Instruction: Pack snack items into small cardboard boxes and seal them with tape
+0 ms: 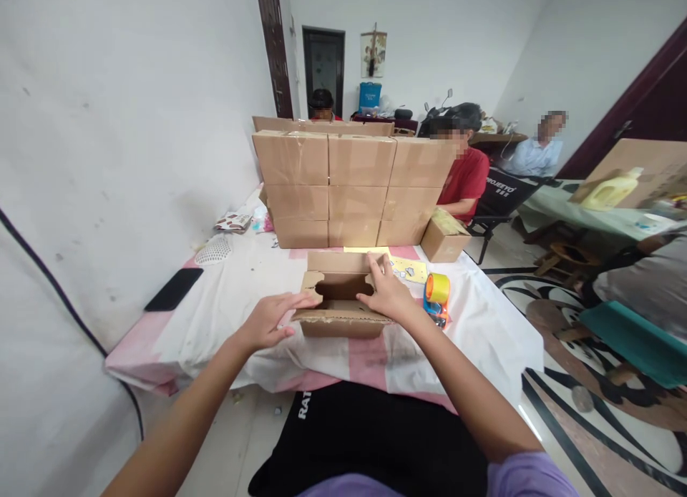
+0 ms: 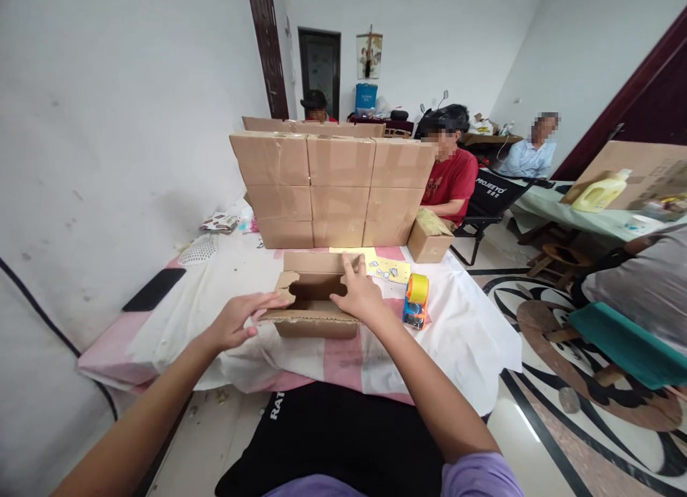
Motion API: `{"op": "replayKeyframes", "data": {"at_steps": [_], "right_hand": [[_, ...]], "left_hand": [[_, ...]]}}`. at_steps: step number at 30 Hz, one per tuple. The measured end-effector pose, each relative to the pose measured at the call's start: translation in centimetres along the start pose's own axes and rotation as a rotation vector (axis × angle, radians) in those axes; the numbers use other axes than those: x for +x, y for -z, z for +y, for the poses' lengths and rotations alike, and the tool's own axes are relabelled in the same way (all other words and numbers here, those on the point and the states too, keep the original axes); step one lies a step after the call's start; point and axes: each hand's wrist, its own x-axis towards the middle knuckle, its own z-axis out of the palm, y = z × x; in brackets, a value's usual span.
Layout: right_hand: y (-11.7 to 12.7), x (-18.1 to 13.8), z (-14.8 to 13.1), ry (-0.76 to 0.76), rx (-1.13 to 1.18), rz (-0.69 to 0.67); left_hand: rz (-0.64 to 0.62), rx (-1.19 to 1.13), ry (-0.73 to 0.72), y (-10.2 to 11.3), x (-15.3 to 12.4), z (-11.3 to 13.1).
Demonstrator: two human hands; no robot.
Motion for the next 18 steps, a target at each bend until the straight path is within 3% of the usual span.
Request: {"op": "replayKeyframes", "data": {"at_steps": [4,8,10,13,16,18], "right_hand": [[0.0,0.9,0.3,-0.036,0.133,0.024],[0.8,1.0,2.4,-0.073,0.489,0.083],[1.0,0.8,4.0,-0.157,0.716,0.04],[0.1,0.4,6.4,-0.206,0.934,0.015],[-2.2,-0.1,8.0,-0.204,1.023,0.034],[-4.3,-0.4,8.5,-0.219,1.054,0.048]], "left_hand": [[-0.194,-0.029,0.012,1.5,4.1,-0.1],[-0.188,0.004,-0.028,1.8,5.2,0.0],[-0.072,0.042,-0.028,1.5,4.5,-0.3],[0.222,0.029,0.051,-0.1,2.4,-1.3],[0.56,-0.057,0.24,-3.6,0.1,-2.3],[0.667,-0.078,0.344,-6.4,-1.2,-2.5]]}}
